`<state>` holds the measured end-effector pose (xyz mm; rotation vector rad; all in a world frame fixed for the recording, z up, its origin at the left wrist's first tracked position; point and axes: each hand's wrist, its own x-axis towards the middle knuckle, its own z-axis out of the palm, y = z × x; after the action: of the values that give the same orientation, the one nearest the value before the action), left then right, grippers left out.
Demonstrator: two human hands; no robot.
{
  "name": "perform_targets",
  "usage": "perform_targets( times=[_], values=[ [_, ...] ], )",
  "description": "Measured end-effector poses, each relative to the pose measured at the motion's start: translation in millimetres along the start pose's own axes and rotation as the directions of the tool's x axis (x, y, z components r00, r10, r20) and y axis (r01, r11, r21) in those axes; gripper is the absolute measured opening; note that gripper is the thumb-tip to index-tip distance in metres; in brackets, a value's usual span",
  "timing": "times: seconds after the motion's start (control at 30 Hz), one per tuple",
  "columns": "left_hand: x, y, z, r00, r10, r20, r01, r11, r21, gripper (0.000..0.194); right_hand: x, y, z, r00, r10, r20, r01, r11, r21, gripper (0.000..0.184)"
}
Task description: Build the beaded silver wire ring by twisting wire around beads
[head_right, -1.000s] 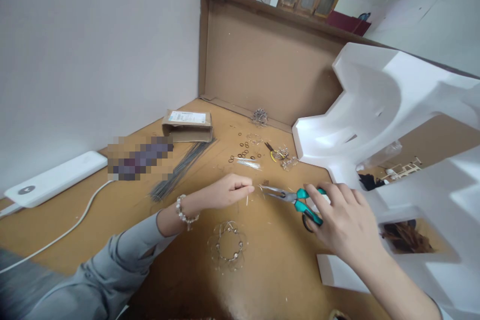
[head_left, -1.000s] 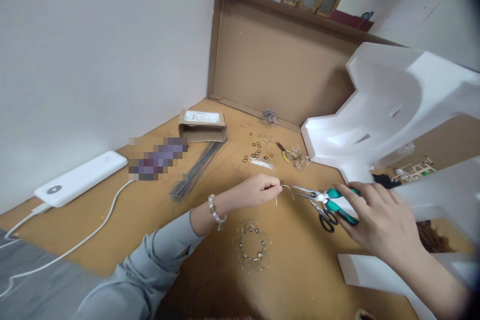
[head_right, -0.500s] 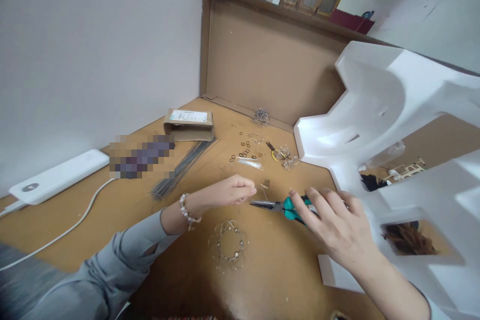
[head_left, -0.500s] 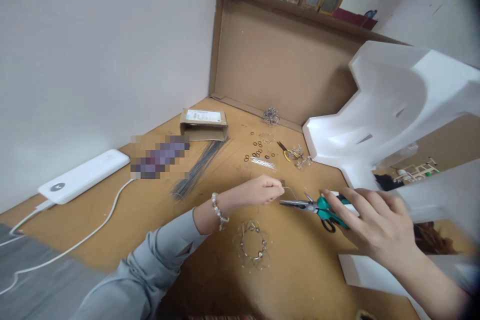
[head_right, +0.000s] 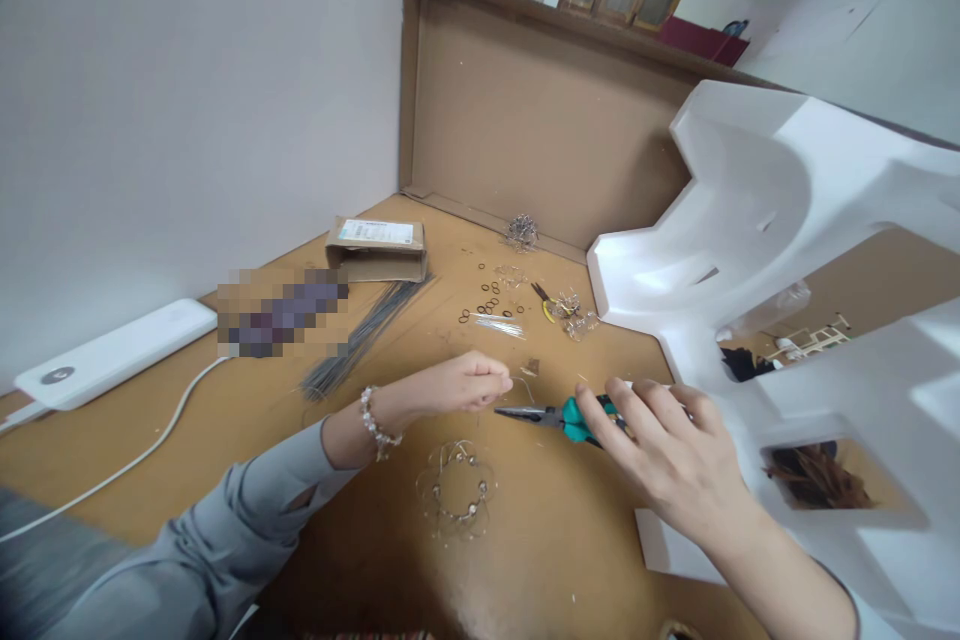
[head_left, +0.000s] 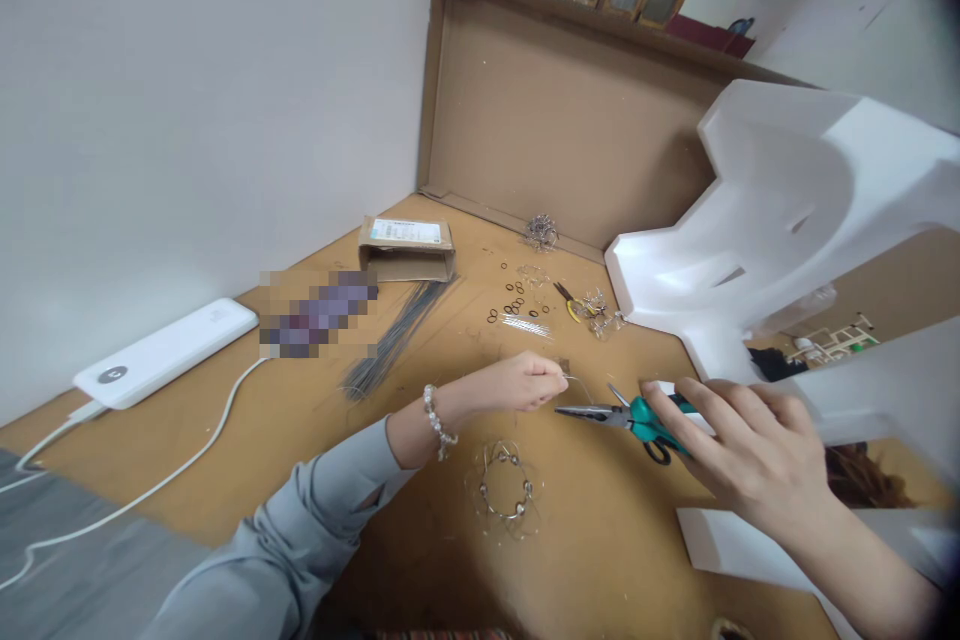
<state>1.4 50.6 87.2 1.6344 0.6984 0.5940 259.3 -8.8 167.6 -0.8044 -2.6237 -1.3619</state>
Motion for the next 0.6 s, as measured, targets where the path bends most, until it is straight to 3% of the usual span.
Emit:
perform_targets(
  times=[0.6],
  values=[
    [-0.5, 1.4, -0.7, 1.000, -0.023, 0.021, 0.023, 0.999, 0.039, 0.034, -1.7, -2.0, 4.0, 0.999, 0.030, -0.015, -0.030, 0.998, 0.046, 0.038]
  ],
)
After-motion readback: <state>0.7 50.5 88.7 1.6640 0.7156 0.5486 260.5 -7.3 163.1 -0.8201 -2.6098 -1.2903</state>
